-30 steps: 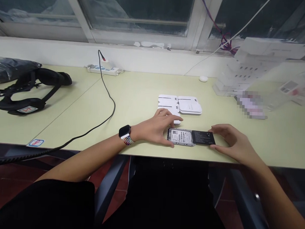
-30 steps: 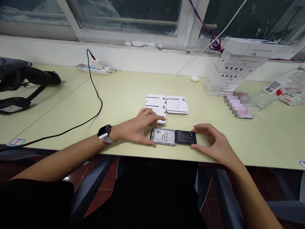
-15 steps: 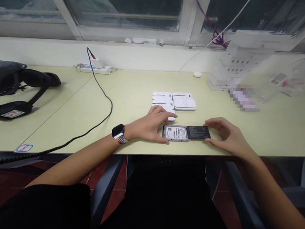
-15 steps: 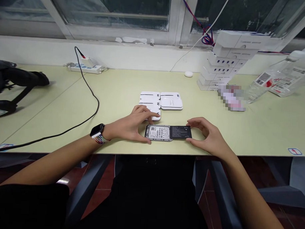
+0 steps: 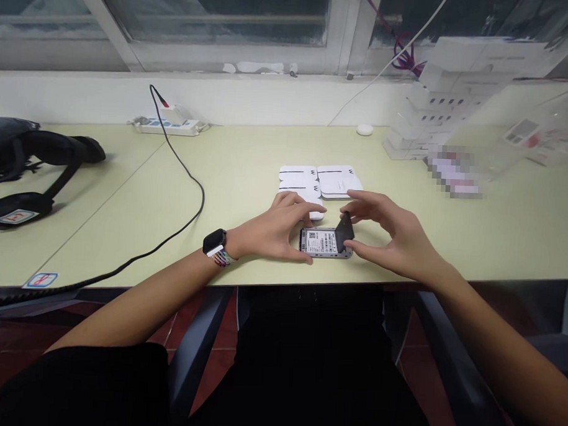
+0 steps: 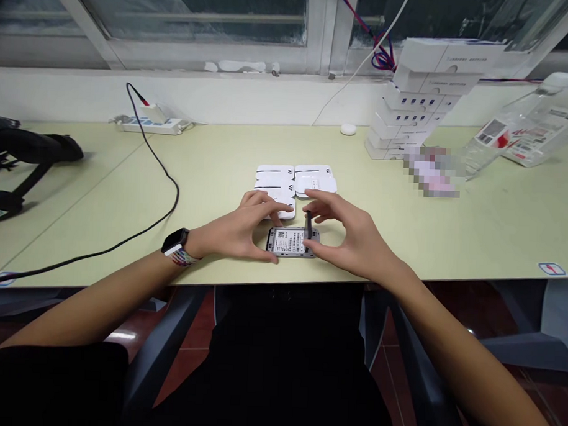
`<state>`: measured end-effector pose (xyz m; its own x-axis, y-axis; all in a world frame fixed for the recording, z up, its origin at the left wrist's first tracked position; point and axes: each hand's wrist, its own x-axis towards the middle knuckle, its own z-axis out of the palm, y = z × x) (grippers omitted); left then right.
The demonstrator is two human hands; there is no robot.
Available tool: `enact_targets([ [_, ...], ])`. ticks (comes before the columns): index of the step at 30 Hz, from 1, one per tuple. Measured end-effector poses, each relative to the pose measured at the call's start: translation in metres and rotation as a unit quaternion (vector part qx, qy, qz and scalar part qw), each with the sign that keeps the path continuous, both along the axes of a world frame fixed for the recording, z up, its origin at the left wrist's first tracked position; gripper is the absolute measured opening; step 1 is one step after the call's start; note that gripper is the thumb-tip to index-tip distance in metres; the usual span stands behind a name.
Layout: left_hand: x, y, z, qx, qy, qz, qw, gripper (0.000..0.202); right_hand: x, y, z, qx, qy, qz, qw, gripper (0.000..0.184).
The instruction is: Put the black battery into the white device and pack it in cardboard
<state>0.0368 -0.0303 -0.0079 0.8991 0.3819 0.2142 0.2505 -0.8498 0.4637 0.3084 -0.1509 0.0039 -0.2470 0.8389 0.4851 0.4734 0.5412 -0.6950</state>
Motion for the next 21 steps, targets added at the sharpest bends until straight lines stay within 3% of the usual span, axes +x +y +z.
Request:
enact_targets([
  [4, -0.001, 0.0, 0.001, -0.013, -0.002, 0.009, 1.0, 0.098, -0.015, 0.014, 0.0, 0.04, -0.067, 0.041, 0.996, 0.067],
  [9, -0.001, -0.001, 0.0, -0.032, 0.01, 0.039, 0.999, 0.1, -0.028, 0.032, -0.013, 0.016, -0.073, 0.1, 0.992, 0.056],
  [13, 0.001, -0.002, 0.001, -0.042, 0.017, 0.05, 0.998, 0.105, -0.027, 0.032, -0.023, 0.005, -0.103, 0.103, 0.989, 0.048],
  [17, 0.003, -0.003, 0.001, -0.041, 0.013, 0.031, 0.999, 0.101, -0.021, 0.027, -0.029, 0.015, -0.122, 0.105, 0.987, 0.024],
  [21, 0.002, -0.003, 0.002, -0.038, 0.01, 0.031, 0.999, 0.097, -0.016, 0.023, -0.034, 0.039, -0.137, 0.091, 0.986, 0.031],
])
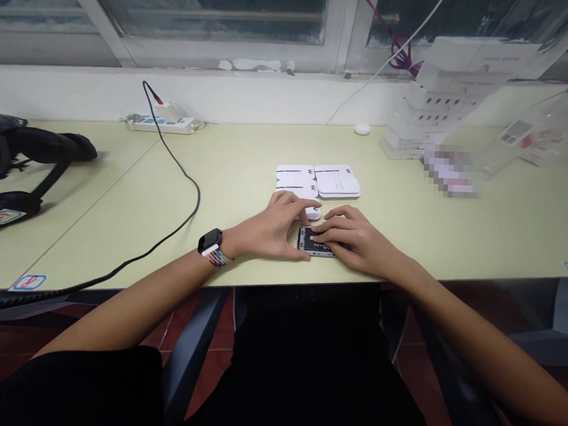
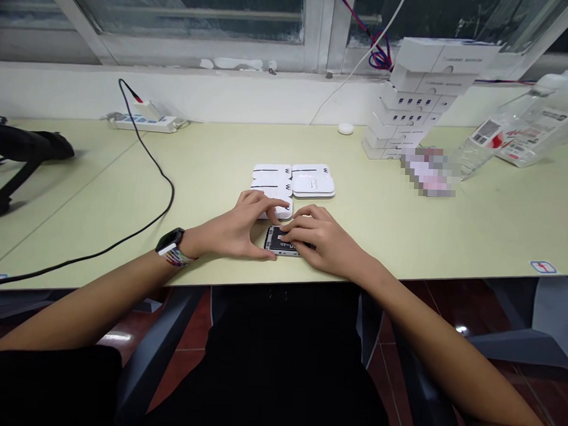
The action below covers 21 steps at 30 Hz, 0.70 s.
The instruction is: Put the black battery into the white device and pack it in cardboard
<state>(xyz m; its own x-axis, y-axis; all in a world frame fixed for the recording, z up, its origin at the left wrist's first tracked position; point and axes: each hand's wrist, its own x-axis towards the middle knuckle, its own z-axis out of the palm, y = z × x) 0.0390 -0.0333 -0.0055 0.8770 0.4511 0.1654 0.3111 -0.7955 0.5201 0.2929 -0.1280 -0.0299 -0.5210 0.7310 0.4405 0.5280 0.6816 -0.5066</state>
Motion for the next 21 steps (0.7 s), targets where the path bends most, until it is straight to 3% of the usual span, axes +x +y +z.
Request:
enact_targets([
  [4, -0.002, 0.001, 0.0, 0.017, -0.003, -0.011, 1.0, 0.093, 0.009, -0.001, 0.002, 0.005, 0.014, -0.009, 1.0, 0.029],
  [7, -0.003, 0.003, -0.001, 0.046, -0.001, -0.034, 0.998, 0.08, 0.024, 0.011, 0.008, 0.032, 0.039, -0.101, 0.994, 0.024],
  [10, -0.003, 0.004, -0.001, 0.063, 0.0, -0.044, 0.997, 0.075, 0.044, 0.033, 0.011, 0.064, -0.005, -0.186, 0.98, 0.024],
  [14, -0.003, 0.005, -0.001, 0.07, -0.006, -0.046, 0.996, 0.076, 0.061, 0.06, 0.008, 0.034, -0.098, -0.179, 0.978, 0.047],
  [18, -0.002, 0.004, 0.0, 0.066, -0.005, -0.046, 0.997, 0.074, 0.066, 0.062, 0.006, 0.067, -0.129, -0.16, 0.976, 0.028],
  [21, -0.001, 0.004, -0.002, 0.041, -0.006, -0.024, 0.999, 0.092, 0.066, 0.048, 0.013, 0.077, -0.066, -0.187, 0.977, 0.024],
])
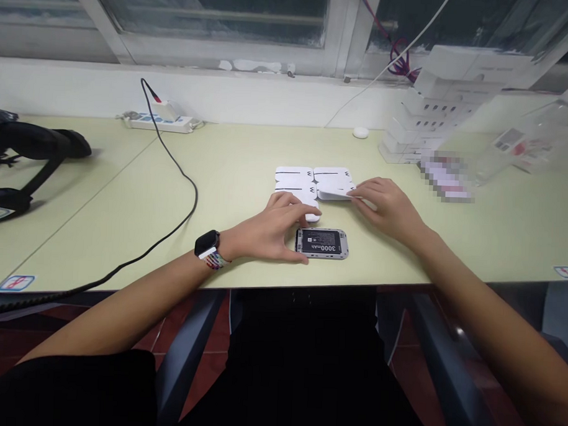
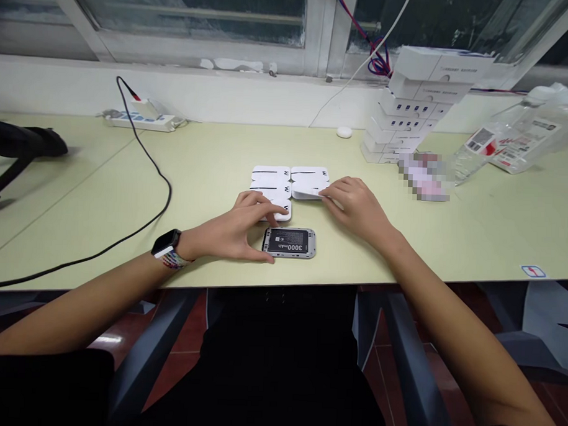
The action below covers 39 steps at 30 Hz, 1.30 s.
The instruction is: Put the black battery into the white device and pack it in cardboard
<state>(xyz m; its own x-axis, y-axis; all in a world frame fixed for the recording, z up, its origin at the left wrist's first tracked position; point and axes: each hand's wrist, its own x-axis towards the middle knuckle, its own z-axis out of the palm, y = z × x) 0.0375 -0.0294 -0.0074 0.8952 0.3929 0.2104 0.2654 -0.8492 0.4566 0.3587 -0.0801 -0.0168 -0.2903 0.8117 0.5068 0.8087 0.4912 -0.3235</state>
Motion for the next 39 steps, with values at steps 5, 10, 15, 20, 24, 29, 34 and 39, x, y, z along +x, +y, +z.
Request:
enact_targets([
  [5, 0.001, 0.0, -0.005, -0.03, -0.015, 0.014, 0.999, 0.136, -0.016, -0.033, 0.014, -0.154, 0.25, -0.038, 0.955, 0.025],
  [10, 0.001, -0.002, -0.003, 0.01, 0.003, 0.017, 1.0, 0.118, -0.043, -0.049, 0.011, -0.28, 0.292, -0.005, 0.915, 0.029],
  [15, 0.0, -0.002, 0.0, 0.051, 0.0, -0.01, 0.999, 0.08, -0.051, -0.046, 0.003, -0.196, 0.192, 0.003, 0.962, 0.023],
  [20, 0.0, -0.001, 0.0, 0.073, 0.0, -0.011, 0.997, 0.074, -0.052, -0.046, -0.005, -0.111, 0.079, 0.011, 0.991, 0.02],
  [24, 0.0, -0.001, 0.0, 0.083, 0.009, -0.022, 0.996, 0.072, -0.054, -0.052, -0.01, -0.112, 0.062, -0.002, 0.992, 0.019],
  [29, -0.001, -0.001, 0.002, 0.075, 0.009, -0.03, 0.997, 0.072, -0.054, -0.053, -0.015, -0.109, 0.069, -0.001, 0.992, 0.019],
  [34, -0.002, -0.003, 0.008, 0.066, 0.013, -0.032, 0.997, 0.057, -0.056, -0.05, -0.014, -0.113, 0.042, 0.008, 0.993, 0.017],
  [39, -0.001, -0.004, 0.01, 0.064, 0.023, -0.029, 0.997, 0.054, -0.057, -0.049, -0.016, -0.112, 0.027, 0.011, 0.993, 0.013],
])
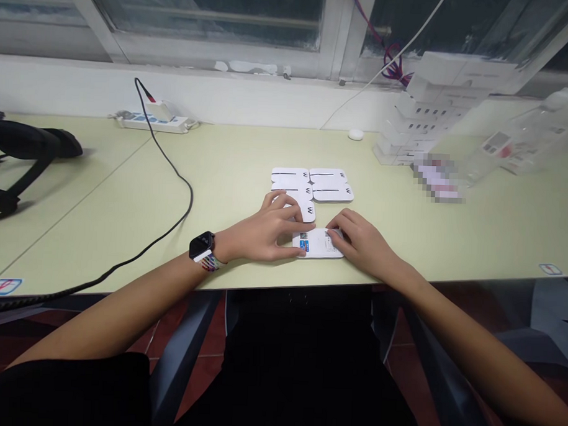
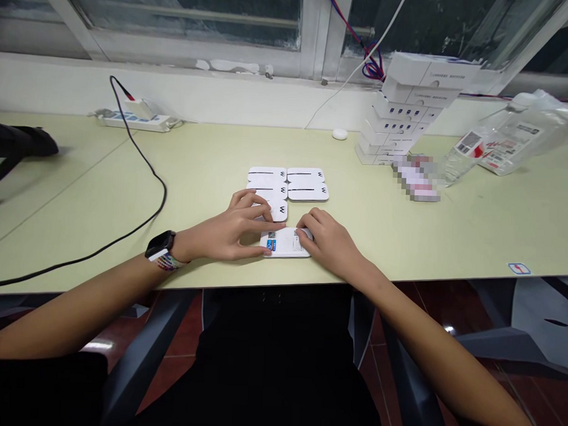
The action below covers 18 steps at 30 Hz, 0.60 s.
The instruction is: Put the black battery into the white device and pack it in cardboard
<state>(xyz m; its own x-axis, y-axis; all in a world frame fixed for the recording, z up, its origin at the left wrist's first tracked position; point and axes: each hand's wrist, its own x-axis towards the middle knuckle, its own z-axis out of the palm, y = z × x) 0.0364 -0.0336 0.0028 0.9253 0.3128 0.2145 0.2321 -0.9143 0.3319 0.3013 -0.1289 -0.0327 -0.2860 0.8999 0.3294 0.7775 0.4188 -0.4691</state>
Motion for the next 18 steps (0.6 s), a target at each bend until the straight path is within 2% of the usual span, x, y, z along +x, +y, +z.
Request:
enact_targets([
  [8, 0.002, 0.001, -0.001, 0.003, 0.006, 0.009, 1.0, 0.056, 0.0, 0.004, 0.002, -0.026, -0.002, 0.007, 1.0, 0.007],
  [14, 0.004, -0.002, 0.003, 0.01, 0.004, 0.006, 1.0, 0.048, 0.004, 0.002, 0.0, -0.04, 0.036, 0.015, 0.998, 0.005],
  [16, 0.003, -0.005, 0.004, 0.02, -0.019, 0.006, 1.0, 0.046, 0.007, 0.0, 0.002, -0.073, 0.061, 0.028, 0.995, 0.011],
  [18, 0.0, -0.007, 0.003, 0.028, -0.034, -0.001, 0.999, 0.045, 0.01, -0.002, 0.005, -0.121, 0.081, 0.045, 0.988, 0.029],
])
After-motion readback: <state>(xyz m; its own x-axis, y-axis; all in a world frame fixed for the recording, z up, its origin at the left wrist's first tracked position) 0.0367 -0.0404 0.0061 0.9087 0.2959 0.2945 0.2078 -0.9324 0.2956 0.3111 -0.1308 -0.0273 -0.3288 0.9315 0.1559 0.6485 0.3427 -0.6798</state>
